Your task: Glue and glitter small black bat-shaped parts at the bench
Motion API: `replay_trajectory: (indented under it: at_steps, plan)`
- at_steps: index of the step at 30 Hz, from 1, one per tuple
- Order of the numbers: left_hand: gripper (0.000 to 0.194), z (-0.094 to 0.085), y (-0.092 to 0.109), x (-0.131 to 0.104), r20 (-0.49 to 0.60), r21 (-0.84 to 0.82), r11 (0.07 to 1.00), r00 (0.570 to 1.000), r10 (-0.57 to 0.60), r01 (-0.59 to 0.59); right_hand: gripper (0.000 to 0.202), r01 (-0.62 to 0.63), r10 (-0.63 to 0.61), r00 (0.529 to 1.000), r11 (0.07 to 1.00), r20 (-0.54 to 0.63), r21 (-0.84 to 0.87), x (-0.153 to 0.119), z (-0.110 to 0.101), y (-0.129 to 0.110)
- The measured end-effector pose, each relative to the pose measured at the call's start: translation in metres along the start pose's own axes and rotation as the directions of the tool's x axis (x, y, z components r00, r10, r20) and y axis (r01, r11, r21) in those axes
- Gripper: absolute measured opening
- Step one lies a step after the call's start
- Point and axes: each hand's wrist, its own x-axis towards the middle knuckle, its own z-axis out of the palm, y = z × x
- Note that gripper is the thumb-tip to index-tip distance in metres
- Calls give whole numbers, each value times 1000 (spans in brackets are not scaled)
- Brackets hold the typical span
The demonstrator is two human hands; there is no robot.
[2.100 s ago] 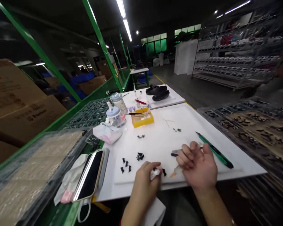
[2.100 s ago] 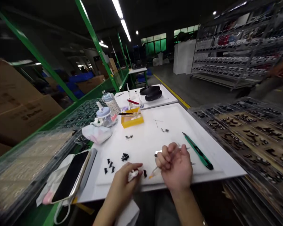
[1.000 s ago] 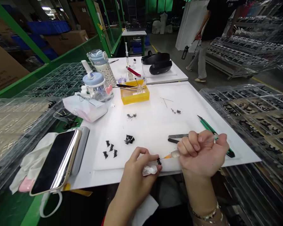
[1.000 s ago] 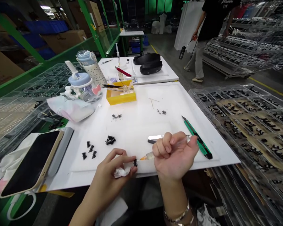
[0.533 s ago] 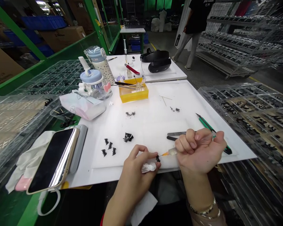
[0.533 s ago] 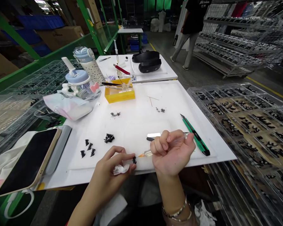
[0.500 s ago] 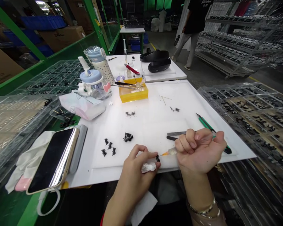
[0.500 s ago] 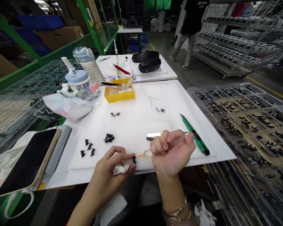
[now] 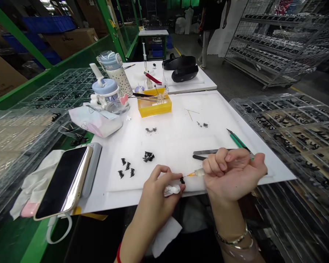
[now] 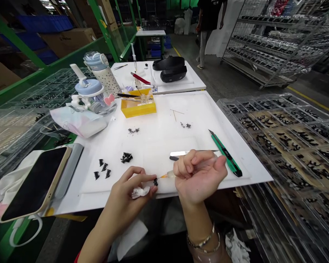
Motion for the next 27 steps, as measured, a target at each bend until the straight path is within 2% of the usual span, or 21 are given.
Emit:
replay_trajectory:
  at_steps: [2,4,5,7,9,11,14,18,27]
  plan:
    - [19,0,0,1,-2,-3,1000,1000,-1,1,45,118,-100,986,983,133,-138,-19,4,-5]
    - [18,0,0,1,-1,-9,1000,1000,1,-1,24,225,-126,949,911,288,-345,-38,9,-11]
    - [18,0,-1,1,0,-13,1000,1000,1,-1,18,261,-142,940,886,311,-383,-44,11,-14]
    - [18,0,-1,1,1,-21,1000,1000,1,-1,18,267,-199,952,911,232,-314,-45,13,-18]
    - [18,0,-2,1,2,-30,1000,1000,4,-4,41,252,-247,968,958,50,-136,-33,13,-19]
    - [19,0,-3,1,5,-40,999,1000,9,-9,56,183,-190,976,980,-107,-77,-15,10,-16]
    - [19,0,-3,0,8,-52,999,1000,10,-9,56,39,-49,966,998,-254,-45,3,6,-9]
    - [19,1,-3,-1,7,-60,998,1000,8,-7,49,-54,41,958,998,-282,-39,5,3,-4]
    - [18,1,-4,-1,14,-63,998,1000,18,-17,39,-67,54,966,997,-254,-43,3,-1,0]
